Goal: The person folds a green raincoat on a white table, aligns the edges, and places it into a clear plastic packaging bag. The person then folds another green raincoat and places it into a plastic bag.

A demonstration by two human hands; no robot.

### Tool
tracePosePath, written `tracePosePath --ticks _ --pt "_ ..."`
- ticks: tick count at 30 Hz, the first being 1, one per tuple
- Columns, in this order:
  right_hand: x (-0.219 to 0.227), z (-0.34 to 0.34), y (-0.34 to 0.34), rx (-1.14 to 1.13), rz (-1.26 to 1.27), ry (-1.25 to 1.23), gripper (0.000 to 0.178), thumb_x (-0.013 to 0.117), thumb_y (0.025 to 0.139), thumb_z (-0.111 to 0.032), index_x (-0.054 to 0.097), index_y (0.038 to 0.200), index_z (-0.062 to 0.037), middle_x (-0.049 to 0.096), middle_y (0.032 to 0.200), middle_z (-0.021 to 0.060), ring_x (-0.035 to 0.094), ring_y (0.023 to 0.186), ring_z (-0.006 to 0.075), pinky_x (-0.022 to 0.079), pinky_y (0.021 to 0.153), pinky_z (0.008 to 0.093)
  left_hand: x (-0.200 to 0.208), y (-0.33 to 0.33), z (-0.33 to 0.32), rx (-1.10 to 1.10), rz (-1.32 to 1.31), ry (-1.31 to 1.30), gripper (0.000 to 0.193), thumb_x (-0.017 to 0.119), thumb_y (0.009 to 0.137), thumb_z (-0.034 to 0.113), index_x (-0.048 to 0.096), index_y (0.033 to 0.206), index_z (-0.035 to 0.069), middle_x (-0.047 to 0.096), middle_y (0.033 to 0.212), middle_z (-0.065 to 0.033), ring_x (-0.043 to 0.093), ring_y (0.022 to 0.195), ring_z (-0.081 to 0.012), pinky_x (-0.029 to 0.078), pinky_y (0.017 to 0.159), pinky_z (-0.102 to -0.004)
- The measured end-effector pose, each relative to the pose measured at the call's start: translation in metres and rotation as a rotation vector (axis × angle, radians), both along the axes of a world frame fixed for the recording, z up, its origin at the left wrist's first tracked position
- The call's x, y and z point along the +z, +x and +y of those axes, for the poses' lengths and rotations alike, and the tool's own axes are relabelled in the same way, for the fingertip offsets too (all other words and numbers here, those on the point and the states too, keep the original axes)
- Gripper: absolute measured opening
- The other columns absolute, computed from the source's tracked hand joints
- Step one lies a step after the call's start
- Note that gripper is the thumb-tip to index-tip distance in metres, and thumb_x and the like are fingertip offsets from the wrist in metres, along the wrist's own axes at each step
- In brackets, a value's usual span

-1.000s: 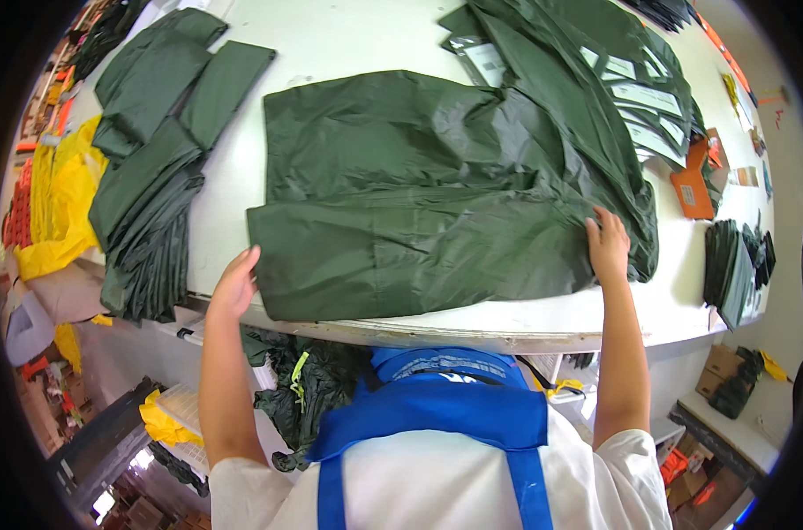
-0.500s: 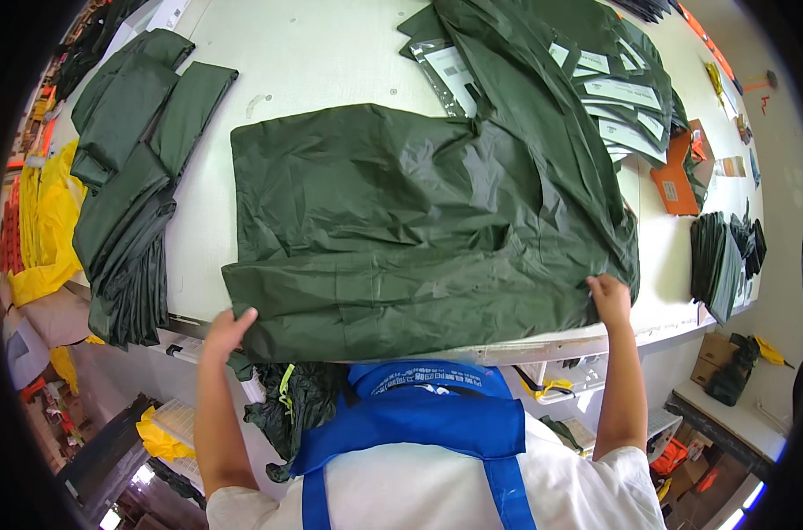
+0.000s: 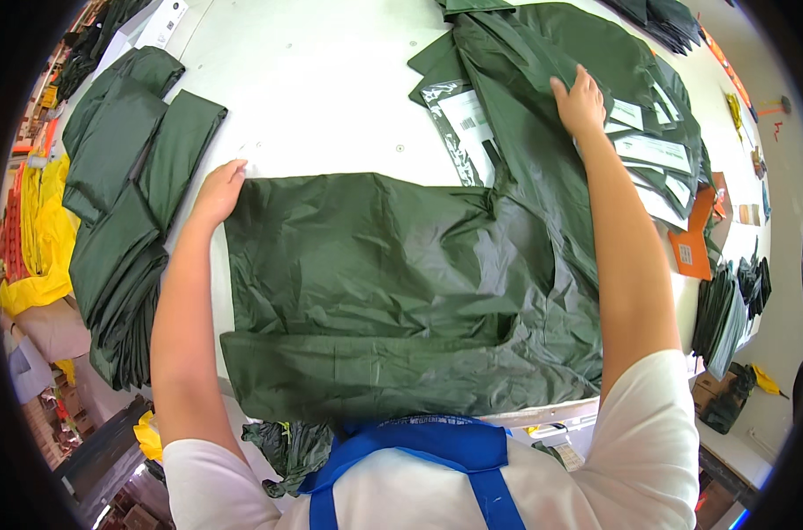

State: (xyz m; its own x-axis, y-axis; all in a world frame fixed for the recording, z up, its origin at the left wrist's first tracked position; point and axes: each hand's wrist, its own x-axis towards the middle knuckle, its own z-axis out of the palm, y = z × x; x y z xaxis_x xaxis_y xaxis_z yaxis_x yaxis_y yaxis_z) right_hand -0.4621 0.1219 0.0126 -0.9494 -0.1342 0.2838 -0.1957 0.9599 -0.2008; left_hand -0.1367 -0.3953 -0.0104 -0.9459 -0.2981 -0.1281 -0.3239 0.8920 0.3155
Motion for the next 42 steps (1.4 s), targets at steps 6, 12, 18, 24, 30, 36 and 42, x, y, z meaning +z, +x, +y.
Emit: tracePosePath --ticks 6,12,18,24,30,36,42 --pt "-0.004 -0.023 -0.077 0.174 -0.465 0.028 0.052 0.056 0.086 -0.052 0.065 0.112 -0.0068 0.064 0.115 0.0191 0.057 0.112 0.0357 0.045 0.094 0.0396 0.038 -0.015 0.012 -0.072 -0.213 0.378 0.02 0.055 0.091 0.018 0.063 0.096 0.0 0.058 0.093 -0.0086 0.055 0.09 -0.0193 0.042 0.084 -0.0289" --pt "-0.004 0.028 -0.103 0.12 0.085 -0.125 0.041 0.05 0.091 -0.046 0.066 0.109 -0.013 0.065 0.109 0.0164 0.06 0.104 0.0365 0.046 0.091 0.0417 0.032 0.001 0.011 -0.186 -0.021 0.348 0.019 0.066 0.081 0.015 0.062 0.091 -0.001 0.053 0.081 -0.0026 0.051 0.077 -0.0152 0.042 0.074 -0.0259" --pt "-0.034 0.141 -0.124 -0.197 -0.15 -0.312 0.043 0.055 0.091 -0.044 0.067 0.109 -0.0068 0.069 0.102 0.0154 0.065 0.09 0.0295 0.048 0.082 0.0385 0.014 0.002 -0.012 -0.016 -0.158 0.113 0.014 0.067 0.081 0.012 0.06 0.086 0.001 0.059 0.078 -0.0078 0.053 0.07 -0.0232 0.043 0.068 -0.0321" --pt "0.037 0.104 -0.086 -0.229 -0.67 -1.337 0.037 0.063 0.092 -0.031 0.062 0.111 0.001 0.068 0.108 0.0098 0.064 0.095 0.0222 0.05 0.09 0.0352 0.074 -0.077 0.214 -0.593 0.265 0.362 0.03 0.06 0.086 0.013 0.062 0.115 0.003 0.065 0.109 -0.0124 0.062 0.099 -0.0296 0.049 0.091 -0.0377" --pt "0.101 0.043 -0.042 0.326 -0.565 -1.676 0.043 0.049 0.099 -0.033 0.052 0.128 -0.0016 0.059 0.125 0.0128 0.056 0.117 0.0251 0.044 0.102 0.041 -0.017 -0.105 0.375 -0.651 0.217 0.349 0.057 0.055 0.09 0.039 0.046 0.135 0.004 0.042 0.142 -0.0145 0.035 0.134 -0.0313 0.027 0.112 -0.0435" --pt "0.113 -0.107 0.178 1.454 -0.386 -0.365 0.031 0.059 0.089 -0.028 0.059 0.117 -0.0173 0.056 0.128 0.0129 0.052 0.117 0.0333 0.038 0.1 0.0516 0.018 -0.092 0.367 -0.589 -0.12 0.429 0.062 0.056 0.087 0.047 0.047 0.135 0.008 0.045 0.139 -0.0163 0.039 0.131 -0.0296 0.029 0.11 -0.0401" --pt "0.124 0.025 0.23 0.77 -0.547 -0.145 0.075 0.083 0.058 -0.025 0.055 0.127 -0.0147 0.061 0.116 0.0092 0.056 0.11 0.0299 0.039 0.097 0.044 0.034 -0.003 0.362 -0.536 -0.553 0.743 0.056 0.056 0.091 0.039 0.047 0.134 0.006 0.045 0.14 -0.0171 0.041 0.132 -0.0278 0.032 0.109 -0.0393"
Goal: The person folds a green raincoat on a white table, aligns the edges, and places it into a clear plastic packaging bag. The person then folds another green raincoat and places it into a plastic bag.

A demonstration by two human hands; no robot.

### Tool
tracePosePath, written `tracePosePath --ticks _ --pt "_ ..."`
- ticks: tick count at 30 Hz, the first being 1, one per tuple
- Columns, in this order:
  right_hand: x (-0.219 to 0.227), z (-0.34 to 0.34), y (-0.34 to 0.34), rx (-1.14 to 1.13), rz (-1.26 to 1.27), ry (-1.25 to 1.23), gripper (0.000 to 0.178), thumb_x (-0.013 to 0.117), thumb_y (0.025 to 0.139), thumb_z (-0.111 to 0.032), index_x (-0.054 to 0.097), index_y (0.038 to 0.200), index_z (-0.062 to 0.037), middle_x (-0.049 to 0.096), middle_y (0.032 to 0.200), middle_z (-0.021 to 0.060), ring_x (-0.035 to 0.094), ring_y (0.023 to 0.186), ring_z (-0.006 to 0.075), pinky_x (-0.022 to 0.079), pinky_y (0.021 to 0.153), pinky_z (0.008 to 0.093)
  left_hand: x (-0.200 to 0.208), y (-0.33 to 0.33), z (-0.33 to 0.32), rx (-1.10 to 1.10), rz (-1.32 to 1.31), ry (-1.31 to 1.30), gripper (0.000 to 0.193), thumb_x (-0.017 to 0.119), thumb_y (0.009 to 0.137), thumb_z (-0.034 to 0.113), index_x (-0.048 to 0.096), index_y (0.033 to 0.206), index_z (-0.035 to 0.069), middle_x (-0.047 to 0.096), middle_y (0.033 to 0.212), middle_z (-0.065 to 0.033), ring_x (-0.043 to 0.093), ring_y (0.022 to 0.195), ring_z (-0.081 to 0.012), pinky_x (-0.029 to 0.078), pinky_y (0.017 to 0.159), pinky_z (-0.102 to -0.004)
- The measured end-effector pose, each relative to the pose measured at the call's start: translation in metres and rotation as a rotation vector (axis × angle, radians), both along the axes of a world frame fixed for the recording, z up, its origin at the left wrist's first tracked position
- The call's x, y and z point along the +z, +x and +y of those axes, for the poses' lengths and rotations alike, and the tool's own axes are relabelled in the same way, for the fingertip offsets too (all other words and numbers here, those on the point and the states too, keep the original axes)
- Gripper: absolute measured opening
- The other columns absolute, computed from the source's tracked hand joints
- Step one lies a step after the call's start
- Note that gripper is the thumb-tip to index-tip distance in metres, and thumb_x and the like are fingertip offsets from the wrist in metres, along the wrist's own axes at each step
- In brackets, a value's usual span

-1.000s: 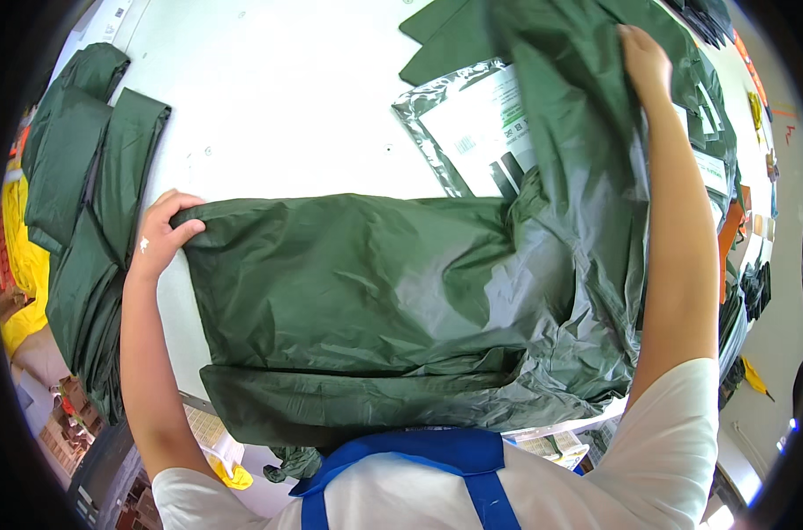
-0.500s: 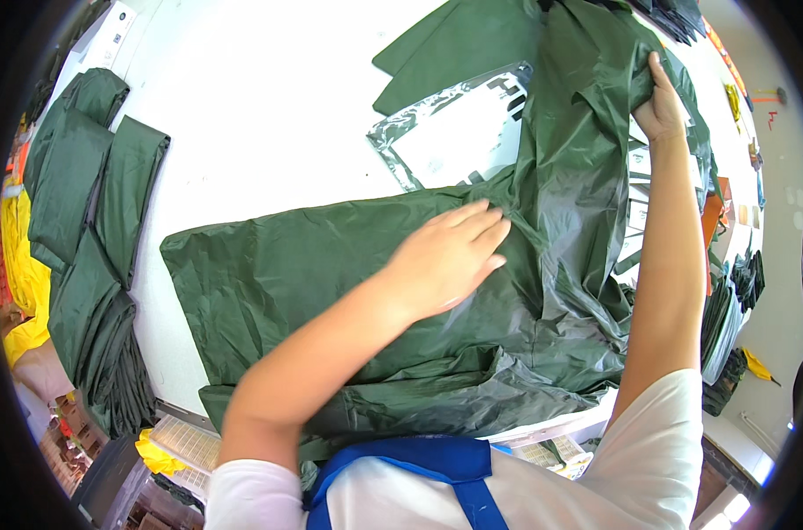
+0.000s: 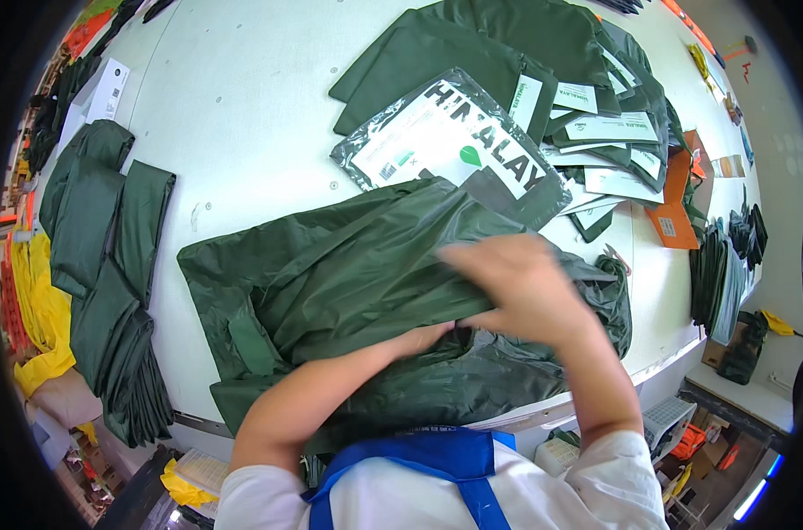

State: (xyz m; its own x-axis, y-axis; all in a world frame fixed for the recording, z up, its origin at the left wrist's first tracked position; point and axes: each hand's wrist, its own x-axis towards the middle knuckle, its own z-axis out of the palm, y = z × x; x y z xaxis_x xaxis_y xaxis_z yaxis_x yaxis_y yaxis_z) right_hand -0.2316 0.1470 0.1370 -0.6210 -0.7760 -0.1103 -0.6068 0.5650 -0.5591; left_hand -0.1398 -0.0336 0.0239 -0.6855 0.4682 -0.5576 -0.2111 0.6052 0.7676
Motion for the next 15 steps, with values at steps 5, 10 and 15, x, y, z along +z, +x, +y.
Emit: tracePosePath --ticks 5,10,15 --pt "-0.044 0.168 0.022 -0.478 0.199 0.257 0.053 0.07 0.064 -0.002 0.059 0.115 -0.0101 0.06 0.101 0.0099 0.056 0.1 0.0334 0.042 0.09 0.0408 0.051 0.006 -0.077 0.308 0.606 0.563 0.02 0.063 0.089 0.015 0.067 0.104 0.003 0.069 0.097 -0.0114 0.066 0.084 -0.0207 0.052 0.076 -0.0296" --pt "-0.1 0.195 0.034 -0.646 0.327 0.106 0.028 0.057 0.058 0.01 0.054 0.081 -0.0068 0.051 0.079 0.0101 0.052 0.082 0.0343 0.043 0.077 0.0412 0.002 -0.034 -0.111 0.433 0.402 -0.35 0.048 0.059 0.091 0.03 0.05 0.128 0.002 0.057 0.122 -0.0193 0.051 0.115 -0.0365 0.04 0.099 -0.0426" --pt "-0.122 0.207 0.03 -0.58 0.563 -0.026 0.019 0.054 0.058 0.007 0.049 0.069 -0.0075 0.045 0.076 0.0088 0.048 0.075 0.0307 0.038 0.067 0.0393 0.001 -0.09 -0.074 0.253 0.451 -0.23 0.029 0.058 0.091 0.028 0.061 0.102 0.001 0.065 0.091 -0.0201 0.061 0.088 -0.0376 0.048 0.078 -0.0422"
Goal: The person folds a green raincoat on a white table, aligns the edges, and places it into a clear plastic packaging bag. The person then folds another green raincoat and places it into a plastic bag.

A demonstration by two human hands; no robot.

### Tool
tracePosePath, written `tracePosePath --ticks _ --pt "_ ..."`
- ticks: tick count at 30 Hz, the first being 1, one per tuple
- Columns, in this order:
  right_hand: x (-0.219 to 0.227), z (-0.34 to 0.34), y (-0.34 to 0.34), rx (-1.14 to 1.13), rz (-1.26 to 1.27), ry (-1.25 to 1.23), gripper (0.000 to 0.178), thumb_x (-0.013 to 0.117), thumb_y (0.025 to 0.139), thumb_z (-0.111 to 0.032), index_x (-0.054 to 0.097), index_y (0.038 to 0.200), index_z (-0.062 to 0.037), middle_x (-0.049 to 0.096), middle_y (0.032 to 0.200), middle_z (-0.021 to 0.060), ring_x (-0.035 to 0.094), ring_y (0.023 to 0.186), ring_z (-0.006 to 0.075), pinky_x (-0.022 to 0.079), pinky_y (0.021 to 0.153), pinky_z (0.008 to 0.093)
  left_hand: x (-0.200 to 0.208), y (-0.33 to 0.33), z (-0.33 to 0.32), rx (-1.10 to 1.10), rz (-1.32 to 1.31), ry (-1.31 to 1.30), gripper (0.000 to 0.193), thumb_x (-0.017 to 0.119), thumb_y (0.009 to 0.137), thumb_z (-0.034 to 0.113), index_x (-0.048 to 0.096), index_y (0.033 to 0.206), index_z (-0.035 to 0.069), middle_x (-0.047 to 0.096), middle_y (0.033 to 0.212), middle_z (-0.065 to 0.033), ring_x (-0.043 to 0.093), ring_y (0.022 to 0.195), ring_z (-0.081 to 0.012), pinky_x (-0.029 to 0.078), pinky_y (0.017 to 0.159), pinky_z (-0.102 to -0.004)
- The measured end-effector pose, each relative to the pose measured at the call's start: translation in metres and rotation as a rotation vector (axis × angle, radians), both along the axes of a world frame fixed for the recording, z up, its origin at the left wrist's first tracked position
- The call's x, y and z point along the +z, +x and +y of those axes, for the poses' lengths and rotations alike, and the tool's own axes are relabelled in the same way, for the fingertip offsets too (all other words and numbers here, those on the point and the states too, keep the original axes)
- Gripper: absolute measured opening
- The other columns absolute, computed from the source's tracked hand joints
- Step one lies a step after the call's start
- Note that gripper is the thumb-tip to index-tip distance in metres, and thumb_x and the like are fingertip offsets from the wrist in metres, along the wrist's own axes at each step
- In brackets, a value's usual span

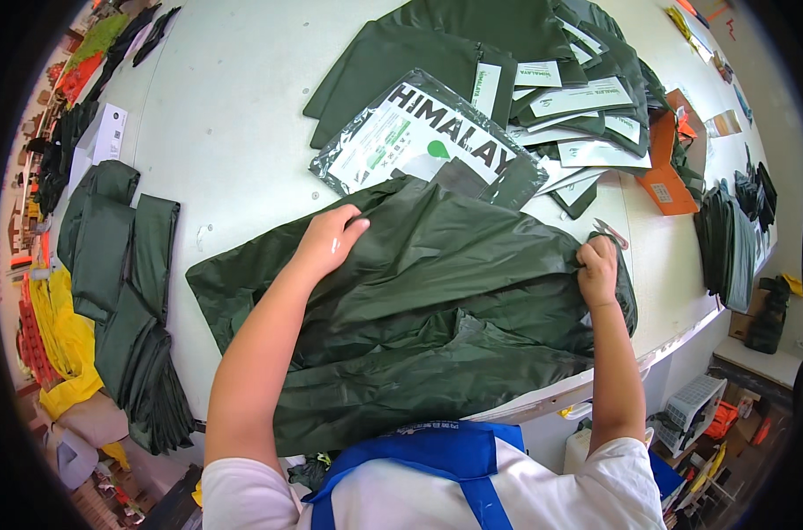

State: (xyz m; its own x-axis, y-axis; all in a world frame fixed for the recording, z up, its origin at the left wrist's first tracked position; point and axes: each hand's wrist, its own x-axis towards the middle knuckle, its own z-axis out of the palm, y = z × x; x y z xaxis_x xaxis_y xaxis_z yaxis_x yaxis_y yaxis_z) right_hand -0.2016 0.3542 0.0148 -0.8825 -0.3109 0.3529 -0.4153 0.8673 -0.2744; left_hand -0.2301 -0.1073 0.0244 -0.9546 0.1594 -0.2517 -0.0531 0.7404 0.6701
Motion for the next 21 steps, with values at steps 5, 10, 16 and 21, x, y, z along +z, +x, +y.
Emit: tracePosePath --ticks 5,10,16,21 --pt "0.006 0.035 0.015 0.051 -0.142 0.221 0.016 0.058 0.057 0.002 0.05 0.066 -0.0084 0.046 0.081 0.0066 0.05 0.086 0.0282 0.039 0.077 0.0386 0.006 -0.036 -0.005 -0.029 -0.012 -0.21 0.029 0.057 0.09 0.031 0.063 0.102 0.005 0.064 0.09 -0.0149 0.061 0.087 -0.0333 0.048 0.076 -0.0406" --pt "0.091 -0.021 -0.004 0.125 -0.503 0.255 0.022 0.074 0.066 -0.016 0.063 0.084 -0.0109 0.055 0.111 0.0094 0.046 0.117 0.0326 0.03 0.104 0.0456 0.01 -0.037 0.058 -0.085 0.18 -0.16 0.041 0.058 0.089 0.041 0.061 0.114 0.008 0.062 0.102 -0.0122 0.059 0.098 -0.0306 0.047 0.084 -0.0396" --pt "0.011 -0.123 0.013 0.203 -0.351 0.284 0.063 0.064 0.082 -0.046 0.046 0.139 -0.0264 0.032 0.151 0.0084 0.024 0.141 0.0333 0.015 0.114 0.0531 -0.008 -0.055 0.062 -0.009 0.263 -0.146 0.032 0.062 0.088 0.029 0.06 0.112 0.008 0.063 0.104 -0.0129 0.059 0.097 -0.0323 0.046 0.083 -0.0416" --pt "-0.013 -0.121 0.02 0.158 -0.342 0.28 0.063 0.064 0.081 -0.045 0.047 0.139 -0.0257 0.029 0.153 0.0076 0.022 0.142 0.0338 0.014 0.114 0.0527 0.041 0.054 -0.066 0.428 0.449 -0.517 0.044 0.064 0.085 0.03 0.056 0.12 0.004 0.059 0.114 -0.0174 0.056 0.105 -0.036 0.045 0.089 -0.0453"
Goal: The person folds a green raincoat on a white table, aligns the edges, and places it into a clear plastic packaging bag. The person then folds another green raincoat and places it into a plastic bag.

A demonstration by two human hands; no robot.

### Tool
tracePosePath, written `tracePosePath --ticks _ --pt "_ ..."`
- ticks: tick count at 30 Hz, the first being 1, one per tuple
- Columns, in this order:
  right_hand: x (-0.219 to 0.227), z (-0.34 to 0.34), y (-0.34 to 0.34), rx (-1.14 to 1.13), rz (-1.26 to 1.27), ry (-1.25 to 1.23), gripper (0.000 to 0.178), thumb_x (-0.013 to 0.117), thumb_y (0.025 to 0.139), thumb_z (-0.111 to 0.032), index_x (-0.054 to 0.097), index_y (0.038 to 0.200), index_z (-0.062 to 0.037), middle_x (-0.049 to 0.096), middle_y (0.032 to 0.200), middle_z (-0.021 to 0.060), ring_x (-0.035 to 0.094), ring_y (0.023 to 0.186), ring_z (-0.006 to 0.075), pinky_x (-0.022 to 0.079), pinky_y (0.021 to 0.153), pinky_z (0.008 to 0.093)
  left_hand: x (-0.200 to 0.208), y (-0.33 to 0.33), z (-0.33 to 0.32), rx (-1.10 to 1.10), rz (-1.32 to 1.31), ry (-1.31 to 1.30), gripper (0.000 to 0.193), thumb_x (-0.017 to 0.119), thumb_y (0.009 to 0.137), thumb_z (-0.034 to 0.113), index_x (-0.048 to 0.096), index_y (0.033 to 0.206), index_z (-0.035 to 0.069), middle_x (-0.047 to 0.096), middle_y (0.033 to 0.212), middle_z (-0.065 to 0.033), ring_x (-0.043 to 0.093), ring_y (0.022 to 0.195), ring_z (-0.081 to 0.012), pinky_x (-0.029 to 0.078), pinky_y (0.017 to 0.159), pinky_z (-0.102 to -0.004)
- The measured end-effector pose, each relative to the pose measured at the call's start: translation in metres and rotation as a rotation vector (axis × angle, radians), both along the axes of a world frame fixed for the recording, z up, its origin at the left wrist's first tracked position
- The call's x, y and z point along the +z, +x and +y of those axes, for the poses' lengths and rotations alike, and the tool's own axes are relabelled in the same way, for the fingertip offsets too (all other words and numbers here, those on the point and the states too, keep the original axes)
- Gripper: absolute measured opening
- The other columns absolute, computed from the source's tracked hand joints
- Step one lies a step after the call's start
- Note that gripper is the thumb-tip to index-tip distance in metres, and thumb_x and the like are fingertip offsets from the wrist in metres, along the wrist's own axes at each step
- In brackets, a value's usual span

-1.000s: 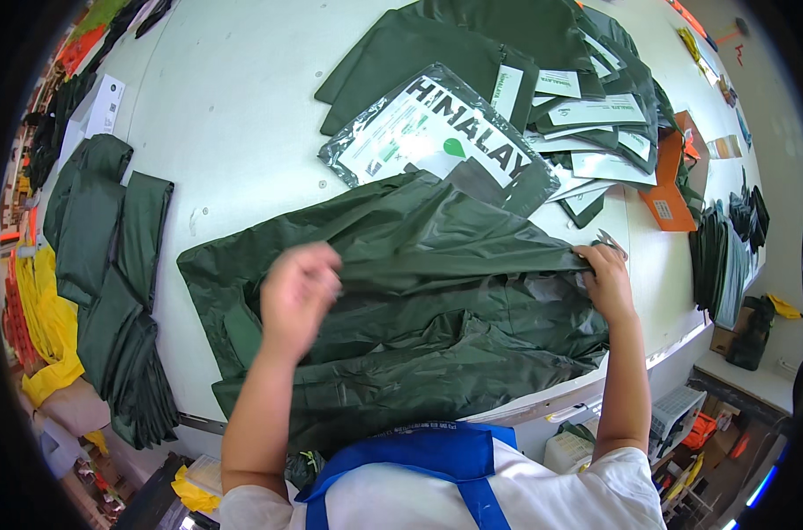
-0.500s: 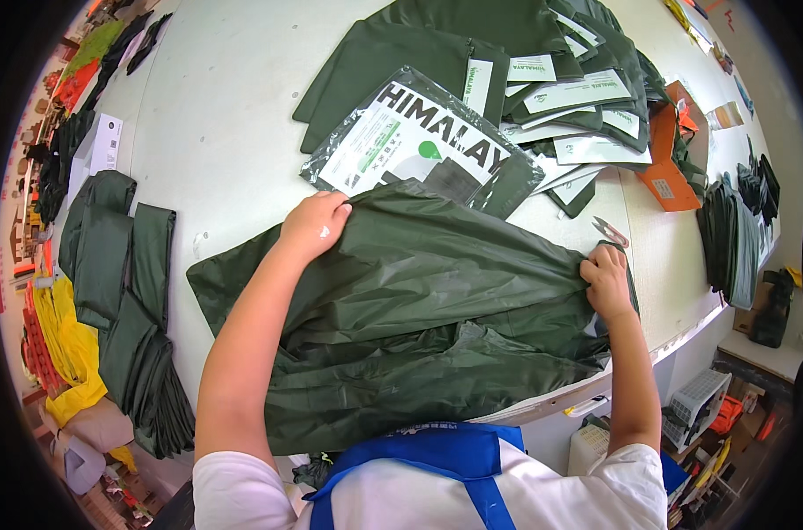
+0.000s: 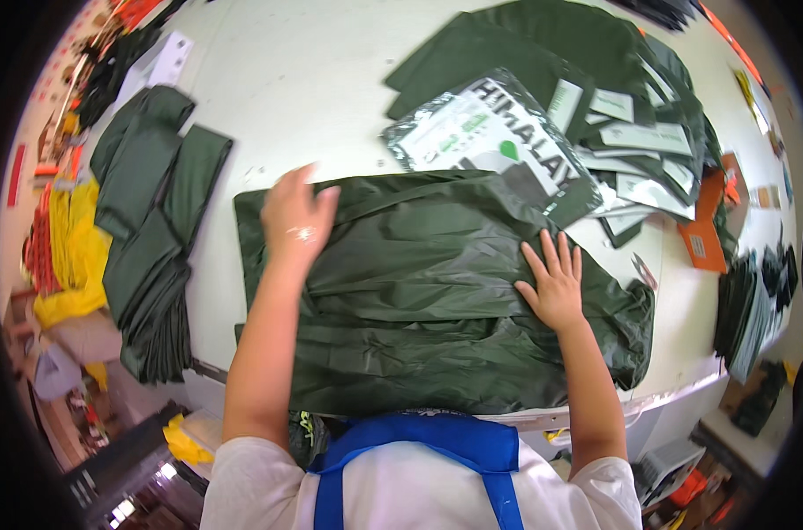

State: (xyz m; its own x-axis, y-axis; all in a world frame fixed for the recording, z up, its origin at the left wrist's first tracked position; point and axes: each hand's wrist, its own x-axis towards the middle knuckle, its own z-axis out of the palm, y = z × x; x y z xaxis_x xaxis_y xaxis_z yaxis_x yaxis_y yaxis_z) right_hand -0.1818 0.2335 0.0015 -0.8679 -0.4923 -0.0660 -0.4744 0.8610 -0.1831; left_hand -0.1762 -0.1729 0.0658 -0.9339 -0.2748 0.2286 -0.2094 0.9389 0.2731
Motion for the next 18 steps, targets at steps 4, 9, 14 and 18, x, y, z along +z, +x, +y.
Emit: tracePosePath --ticks 4,9,14,18 --pt "0.021 -0.017 -0.003 -0.072 -0.082 -0.151 0.056 0.066 0.084 -0.031 0.05 0.135 -0.0139 0.035 0.149 0.0126 0.026 0.139 0.0361 0.018 0.113 0.0519 -0.051 0.129 -0.093 0.617 -0.141 0.724 0.063 0.065 0.086 0.035 0.045 0.132 -0.003 0.053 0.124 -0.0249 0.054 0.112 -0.0351 0.043 0.095 -0.0413" --pt "0.087 -0.121 0.043 0.007 -0.407 -0.822 0.047 0.067 0.083 -0.011 0.052 0.126 -0.0018 0.05 0.132 0.0159 0.051 0.12 0.0308 0.04 0.101 0.0412 -0.053 0.163 -0.071 0.494 -0.059 0.95 0.039 0.072 0.081 0.02 0.059 0.11 -0.001 0.063 0.101 -0.0123 0.059 0.091 -0.0211 0.046 0.08 -0.0321" --pt "0.082 -0.206 0.093 -0.057 -0.997 -1.301 0.069 0.068 0.087 -0.019 0.03 0.142 0.0001 0.047 0.136 0.0173 0.047 0.124 0.0248 0.034 0.106 0.0388 0.055 0.181 0.021 0.021 0.417 0.63 0.021 0.075 0.073 0.0 0.058 0.084 0.004 0.05 0.076 -0.0057 0.045 0.065 -0.0142 0.038 0.058 -0.0261" --pt "0.098 -0.202 0.101 -0.047 -1.229 -1.221 0.065 0.076 0.078 -0.012 0.04 0.131 0.0 0.055 0.103 0.0057 0.049 0.104 0.0151 0.036 0.098 0.0313 0.039 0.224 0.059 0.021 0.431 0.959 0.022 0.073 0.076 -0.001 0.054 0.088 0.004 0.048 0.083 -0.0061 0.042 0.066 -0.0116 0.036 0.058 -0.0233"
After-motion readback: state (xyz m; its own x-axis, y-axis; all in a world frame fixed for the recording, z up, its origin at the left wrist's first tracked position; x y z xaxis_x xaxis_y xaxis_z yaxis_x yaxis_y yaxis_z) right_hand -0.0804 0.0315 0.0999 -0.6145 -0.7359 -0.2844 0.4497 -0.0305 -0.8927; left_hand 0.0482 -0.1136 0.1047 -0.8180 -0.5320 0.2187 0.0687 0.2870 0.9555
